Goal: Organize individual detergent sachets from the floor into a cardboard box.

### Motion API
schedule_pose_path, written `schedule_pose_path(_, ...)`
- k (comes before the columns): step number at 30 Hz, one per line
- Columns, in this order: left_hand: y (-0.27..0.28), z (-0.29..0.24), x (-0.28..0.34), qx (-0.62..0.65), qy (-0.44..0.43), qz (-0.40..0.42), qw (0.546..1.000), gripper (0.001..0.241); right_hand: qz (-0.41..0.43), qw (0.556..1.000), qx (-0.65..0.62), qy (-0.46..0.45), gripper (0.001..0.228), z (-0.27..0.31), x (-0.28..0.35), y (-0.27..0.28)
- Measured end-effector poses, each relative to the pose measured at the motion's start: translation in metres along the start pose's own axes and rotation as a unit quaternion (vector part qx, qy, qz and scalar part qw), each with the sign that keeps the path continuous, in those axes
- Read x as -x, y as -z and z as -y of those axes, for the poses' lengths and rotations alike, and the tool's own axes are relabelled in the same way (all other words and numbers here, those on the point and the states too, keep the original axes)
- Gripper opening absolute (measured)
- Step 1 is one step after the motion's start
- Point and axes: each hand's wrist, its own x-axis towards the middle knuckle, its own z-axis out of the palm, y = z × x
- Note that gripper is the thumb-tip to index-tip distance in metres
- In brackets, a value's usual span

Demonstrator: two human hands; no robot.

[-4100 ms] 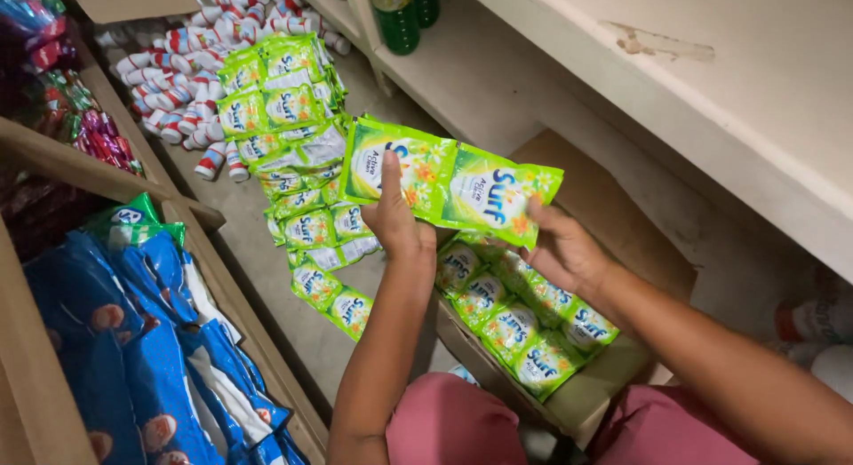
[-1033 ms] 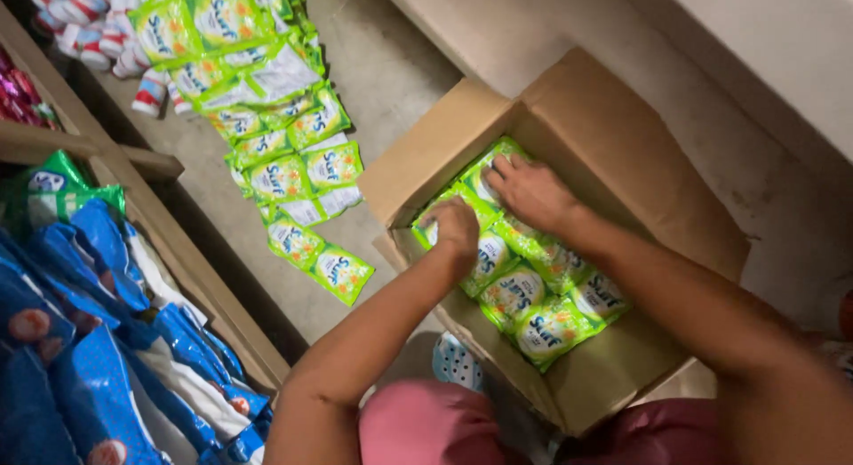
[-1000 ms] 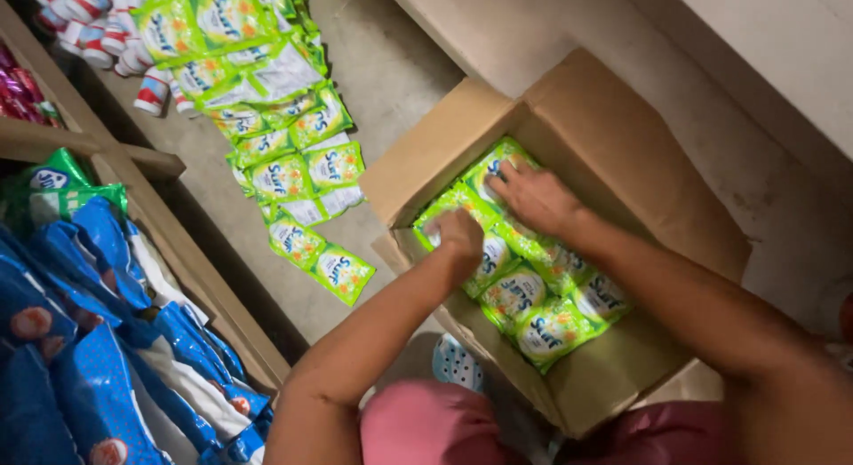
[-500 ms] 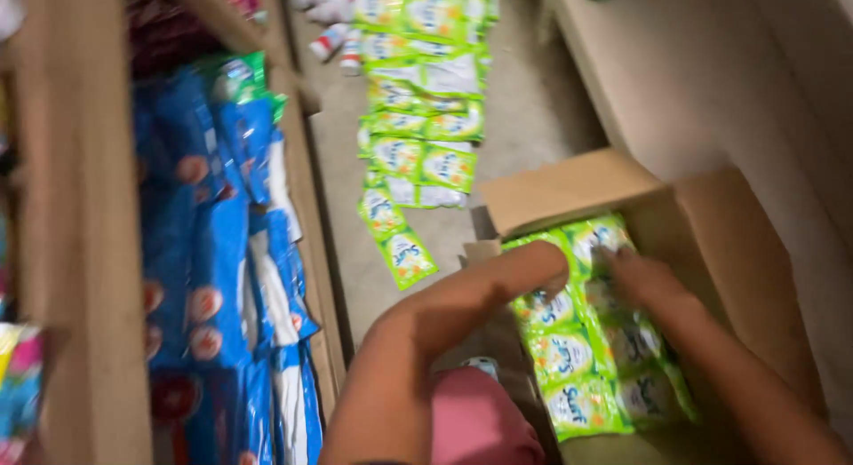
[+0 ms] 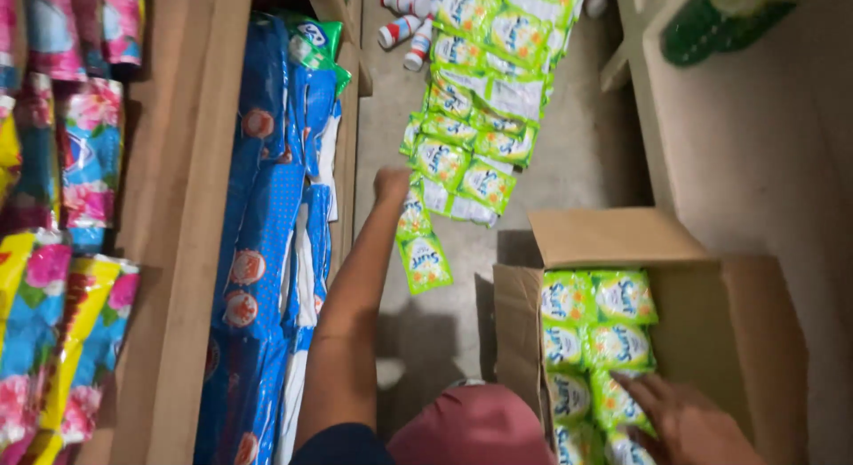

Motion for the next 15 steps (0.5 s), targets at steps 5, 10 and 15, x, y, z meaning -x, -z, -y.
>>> schedule_pose_path(5, -0.014, -0.006, -0.020, -0.029, 0.144, 0.001, 0.989, 0.040, 0.060, 0.986, 0.141, 0.069, 0.076, -0.119, 0.019, -0.158)
schedule_pose_path(10, -0.077, -0.027, -0.042, 0.036, -0.024, -0.011, 0.999, 0.024, -0.007, 0.989, 0.141, -0.032, 0.070, -0.163, 0.036, -0.222)
schedule_pose_path(15, -0.083, -0.123, 0.009, -0.109, -0.156, 0.022, 0.982, 0.037, -0.069, 0.972, 0.209, 0.088, 0.056, -0.234, 0.038, -0.266)
